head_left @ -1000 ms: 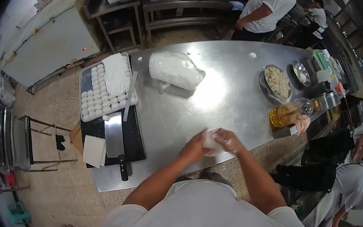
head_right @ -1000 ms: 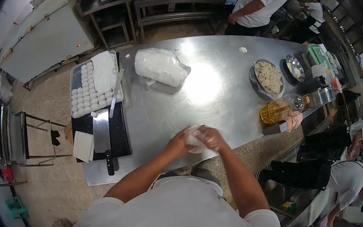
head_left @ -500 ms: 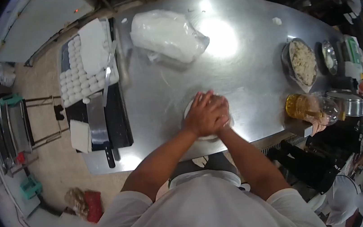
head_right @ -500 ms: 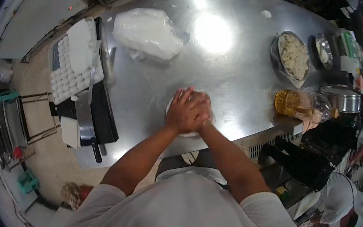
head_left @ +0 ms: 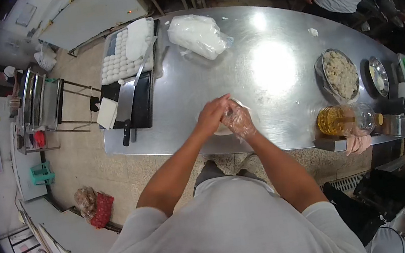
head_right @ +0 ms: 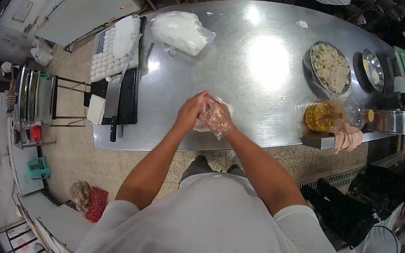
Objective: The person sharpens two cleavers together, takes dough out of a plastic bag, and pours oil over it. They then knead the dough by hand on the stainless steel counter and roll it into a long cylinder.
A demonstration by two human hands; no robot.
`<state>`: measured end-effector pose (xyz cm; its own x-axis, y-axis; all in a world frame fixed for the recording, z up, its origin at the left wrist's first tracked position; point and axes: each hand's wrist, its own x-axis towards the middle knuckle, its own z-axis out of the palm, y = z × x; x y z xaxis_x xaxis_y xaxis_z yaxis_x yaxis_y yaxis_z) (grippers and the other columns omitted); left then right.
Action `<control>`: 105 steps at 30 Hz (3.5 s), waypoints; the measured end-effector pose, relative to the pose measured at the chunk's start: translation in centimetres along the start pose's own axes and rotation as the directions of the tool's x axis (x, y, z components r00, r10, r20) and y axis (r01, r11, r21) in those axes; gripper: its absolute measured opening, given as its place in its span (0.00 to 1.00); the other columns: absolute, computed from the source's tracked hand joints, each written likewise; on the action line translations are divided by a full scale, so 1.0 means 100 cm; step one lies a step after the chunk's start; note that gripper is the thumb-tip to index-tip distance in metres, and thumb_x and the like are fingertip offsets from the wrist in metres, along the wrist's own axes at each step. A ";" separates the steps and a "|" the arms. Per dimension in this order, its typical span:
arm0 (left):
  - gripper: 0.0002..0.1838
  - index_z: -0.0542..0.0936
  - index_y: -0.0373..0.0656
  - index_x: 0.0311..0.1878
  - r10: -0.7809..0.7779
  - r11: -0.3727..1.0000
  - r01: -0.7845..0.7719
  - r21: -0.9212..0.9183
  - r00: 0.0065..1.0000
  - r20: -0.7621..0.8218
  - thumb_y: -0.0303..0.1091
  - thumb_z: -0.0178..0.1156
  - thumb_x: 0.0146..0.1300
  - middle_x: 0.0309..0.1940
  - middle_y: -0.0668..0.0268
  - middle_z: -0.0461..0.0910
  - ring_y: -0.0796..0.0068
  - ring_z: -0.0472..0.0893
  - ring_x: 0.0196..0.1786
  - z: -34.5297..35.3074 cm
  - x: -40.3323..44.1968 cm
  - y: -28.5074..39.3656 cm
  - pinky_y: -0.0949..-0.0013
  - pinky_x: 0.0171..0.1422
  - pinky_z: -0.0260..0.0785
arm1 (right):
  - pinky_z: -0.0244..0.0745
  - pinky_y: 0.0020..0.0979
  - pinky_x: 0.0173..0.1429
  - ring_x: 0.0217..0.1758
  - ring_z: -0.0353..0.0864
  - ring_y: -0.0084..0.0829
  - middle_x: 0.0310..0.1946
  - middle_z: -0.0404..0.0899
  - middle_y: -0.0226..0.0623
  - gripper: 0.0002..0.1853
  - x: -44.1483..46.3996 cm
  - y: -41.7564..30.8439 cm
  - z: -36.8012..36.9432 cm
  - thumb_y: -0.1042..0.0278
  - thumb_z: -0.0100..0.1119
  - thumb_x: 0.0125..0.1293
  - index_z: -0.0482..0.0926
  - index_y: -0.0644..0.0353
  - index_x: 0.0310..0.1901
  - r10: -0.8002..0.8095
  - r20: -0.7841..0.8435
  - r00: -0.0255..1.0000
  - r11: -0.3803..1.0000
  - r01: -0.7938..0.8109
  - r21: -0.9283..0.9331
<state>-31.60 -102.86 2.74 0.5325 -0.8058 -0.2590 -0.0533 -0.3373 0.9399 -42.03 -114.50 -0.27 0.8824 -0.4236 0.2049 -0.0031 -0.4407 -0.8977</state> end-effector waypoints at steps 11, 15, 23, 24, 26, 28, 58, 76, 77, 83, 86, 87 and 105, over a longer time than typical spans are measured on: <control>0.28 0.80 0.51 0.63 0.426 0.569 -0.340 0.749 0.901 0.085 0.55 0.62 0.64 0.68 0.55 0.73 0.44 0.70 0.70 0.026 -0.011 -0.013 0.35 0.77 0.54 | 0.73 0.48 0.57 0.52 0.80 0.47 0.47 0.81 0.43 0.19 -0.036 0.056 0.053 0.57 0.65 0.60 0.80 0.59 0.49 -0.155 -0.024 0.988 0.827 0.116 -0.550; 0.27 0.83 0.56 0.60 0.498 0.550 -0.426 0.719 0.858 0.128 0.60 0.60 0.64 0.68 0.59 0.74 0.46 0.70 0.71 0.021 0.028 -0.033 0.34 0.76 0.54 | 0.74 0.45 0.57 0.53 0.81 0.43 0.48 0.82 0.39 0.19 -0.026 0.091 0.046 0.54 0.63 0.63 0.81 0.56 0.50 -0.114 -0.009 0.993 0.811 0.088 -0.579; 0.34 0.76 0.54 0.71 0.485 0.638 -0.451 0.625 0.865 0.129 0.60 0.60 0.65 0.75 0.56 0.67 0.43 0.66 0.75 0.015 0.081 -0.020 0.38 0.79 0.52 | 0.75 0.45 0.56 0.53 0.80 0.45 0.48 0.82 0.42 0.18 0.049 0.077 0.019 0.56 0.63 0.62 0.80 0.58 0.49 -0.020 0.048 0.999 0.810 0.044 -0.585; 0.39 0.69 0.53 0.75 0.394 0.735 -0.416 0.536 0.905 0.162 0.57 0.61 0.64 0.77 0.55 0.64 0.42 0.65 0.76 0.010 0.095 -0.027 0.42 0.80 0.54 | 0.75 0.47 0.56 0.52 0.80 0.47 0.47 0.81 0.44 0.18 0.055 0.062 0.011 0.58 0.64 0.61 0.80 0.59 0.48 0.042 0.122 0.992 0.715 0.056 -0.697; 0.44 0.62 0.51 0.80 0.303 0.817 -0.376 0.438 0.925 0.229 0.55 0.63 0.63 0.79 0.55 0.60 0.42 0.63 0.77 -0.014 0.092 -0.024 0.46 0.80 0.55 | 0.76 0.48 0.56 0.51 0.80 0.49 0.47 0.81 0.46 0.17 0.044 0.030 0.003 0.60 0.64 0.60 0.80 0.61 0.47 0.131 0.166 0.977 0.601 0.055 -0.797; 0.56 0.47 0.49 0.84 -0.017 0.977 -0.129 0.172 0.754 0.657 0.49 0.67 0.58 0.83 0.53 0.53 0.47 0.60 0.80 -0.058 0.083 0.004 0.57 0.81 0.57 | 0.78 0.44 0.52 0.48 0.82 0.48 0.43 0.83 0.47 0.14 0.038 0.003 -0.013 0.63 0.61 0.62 0.79 0.60 0.46 0.190 0.109 0.976 0.797 -0.088 -0.598; 0.23 0.83 0.44 0.60 0.506 0.639 -0.578 0.508 0.813 0.288 0.39 0.63 0.62 0.66 0.55 0.78 0.52 0.69 0.74 0.001 0.036 -0.008 0.48 0.80 0.56 | 0.57 0.53 0.77 0.73 0.66 0.48 0.69 0.69 0.49 0.34 -0.017 0.064 0.052 0.47 0.56 0.69 0.68 0.56 0.72 0.095 0.017 0.995 0.469 -0.030 -0.883; 0.24 0.84 0.43 0.58 0.100 0.865 -0.173 -0.471 0.979 -0.175 0.53 0.56 0.74 0.59 0.59 0.82 0.61 0.78 0.64 0.034 -0.012 -0.017 0.61 0.71 0.67 | 0.68 0.49 0.73 0.67 0.73 0.48 0.60 0.75 0.49 0.33 -0.048 -0.005 0.002 0.56 0.69 0.66 0.69 0.63 0.66 -0.052 -0.101 0.994 0.981 0.032 -0.189; 0.26 0.83 0.46 0.60 0.258 0.966 -0.259 0.014 0.958 -0.128 0.56 0.58 0.70 0.63 0.59 0.80 0.56 0.75 0.68 0.047 -0.024 -0.017 0.55 0.74 0.63 | 0.60 0.51 0.79 0.73 0.66 0.53 0.66 0.71 0.52 0.36 -0.066 -0.001 0.004 0.53 0.65 0.67 0.66 0.63 0.71 0.033 -0.008 0.999 0.920 -0.034 -0.390; 0.31 0.81 0.56 0.64 0.466 0.589 -0.367 0.720 0.882 0.068 0.62 0.62 0.62 0.70 0.62 0.73 0.47 0.69 0.72 0.054 0.016 -0.022 0.37 0.78 0.53 | 0.56 0.50 0.80 0.75 0.65 0.52 0.68 0.71 0.50 0.34 -0.036 0.072 0.019 0.53 0.59 0.67 0.69 0.58 0.72 -0.160 0.103 0.982 0.710 0.187 -0.679; 0.31 0.80 0.58 0.65 0.434 0.592 -0.352 0.725 0.897 0.082 0.62 0.61 0.63 0.72 0.62 0.71 0.48 0.67 0.74 0.047 0.057 -0.019 0.36 0.78 0.51 | 0.56 0.51 0.80 0.75 0.65 0.53 0.68 0.69 0.52 0.34 0.001 0.100 0.001 0.52 0.60 0.66 0.69 0.60 0.71 -0.105 0.085 0.991 0.759 0.135 -0.637; 0.33 0.78 0.57 0.68 0.379 0.596 -0.323 0.735 0.920 0.097 0.63 0.59 0.64 0.73 0.61 0.70 0.48 0.65 0.76 0.047 0.065 -0.017 0.36 0.80 0.49 | 0.56 0.51 0.80 0.74 0.65 0.54 0.68 0.69 0.52 0.35 0.008 0.106 -0.007 0.52 0.61 0.65 0.69 0.60 0.70 -0.083 0.076 0.994 0.779 0.113 -0.617; 0.30 0.84 0.46 0.53 0.139 0.650 -0.580 0.491 0.726 0.674 0.49 0.78 0.47 0.51 0.54 0.79 0.50 0.80 0.55 -0.030 0.039 0.043 0.54 0.62 0.73 | 0.76 0.35 0.62 0.55 0.82 0.34 0.53 0.83 0.38 0.33 0.005 -0.021 -0.100 0.39 0.62 0.70 0.77 0.62 0.62 0.199 0.323 0.925 0.665 -0.370 0.648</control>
<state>-27.24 -105.96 6.46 -0.1903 -0.9596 -0.2073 -0.7585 0.0097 0.6516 -46.31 -121.66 5.58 0.9677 -0.2243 -0.1153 -0.0231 0.3766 -0.9261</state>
